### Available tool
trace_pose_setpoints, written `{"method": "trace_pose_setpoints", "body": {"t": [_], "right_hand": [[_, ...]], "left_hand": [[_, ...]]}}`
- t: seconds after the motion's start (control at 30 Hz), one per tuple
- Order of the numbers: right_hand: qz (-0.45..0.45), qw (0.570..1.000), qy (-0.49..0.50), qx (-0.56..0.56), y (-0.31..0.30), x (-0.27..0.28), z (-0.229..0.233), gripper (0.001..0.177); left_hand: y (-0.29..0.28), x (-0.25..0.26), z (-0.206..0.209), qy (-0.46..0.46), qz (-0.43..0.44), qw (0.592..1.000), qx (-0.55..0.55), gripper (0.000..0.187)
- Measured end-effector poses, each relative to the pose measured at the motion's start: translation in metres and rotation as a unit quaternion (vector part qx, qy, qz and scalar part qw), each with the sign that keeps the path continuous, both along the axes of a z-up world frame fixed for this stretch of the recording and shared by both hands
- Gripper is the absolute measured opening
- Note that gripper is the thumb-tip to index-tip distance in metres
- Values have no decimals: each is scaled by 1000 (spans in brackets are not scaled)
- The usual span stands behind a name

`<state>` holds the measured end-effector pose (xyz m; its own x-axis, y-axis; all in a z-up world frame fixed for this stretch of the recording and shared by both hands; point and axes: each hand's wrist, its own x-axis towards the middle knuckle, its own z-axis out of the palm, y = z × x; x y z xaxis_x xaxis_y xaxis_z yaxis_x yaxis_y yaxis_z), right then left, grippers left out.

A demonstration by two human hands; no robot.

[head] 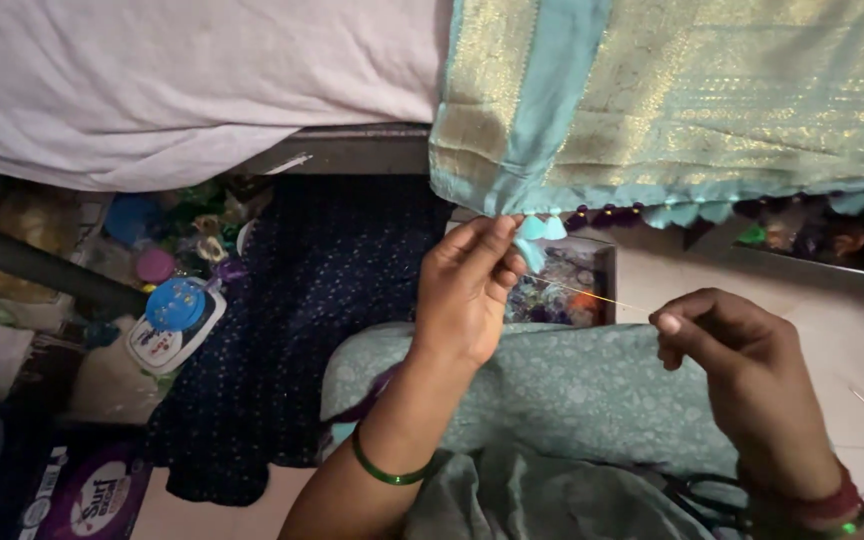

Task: Attaching decorative tassels and beads to the border of a saree.

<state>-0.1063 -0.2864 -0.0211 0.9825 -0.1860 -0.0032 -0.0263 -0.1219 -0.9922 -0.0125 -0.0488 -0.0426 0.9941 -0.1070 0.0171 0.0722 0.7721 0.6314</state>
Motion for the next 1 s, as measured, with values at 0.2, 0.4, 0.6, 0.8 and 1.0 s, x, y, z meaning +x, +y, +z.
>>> {"method": "trace_pose_setpoints", "body": {"t": [0.2, 0.4, 0.6, 0.8, 1.0], "right_hand": [[82, 992, -80, 60, -12, -6, 20, 12], [418, 809, -207, 358, -22, 15, 59, 22], [240, 836, -257, 422, -39, 21, 14, 19], [278, 943, -178, -39, 57, 37, 77, 24], [309, 866, -291, -264, 79, 34, 85, 56]], "left_hand": [[0, -1, 9, 4, -11, 1000, -6, 14], [7, 0, 3, -31, -48, 998, 10, 17], [14, -5, 15, 3, -101, 993, 58, 18], [9, -4, 13, -27, -131, 987, 92, 20], [12, -2, 7, -38, -126, 990, 52, 17]]}}
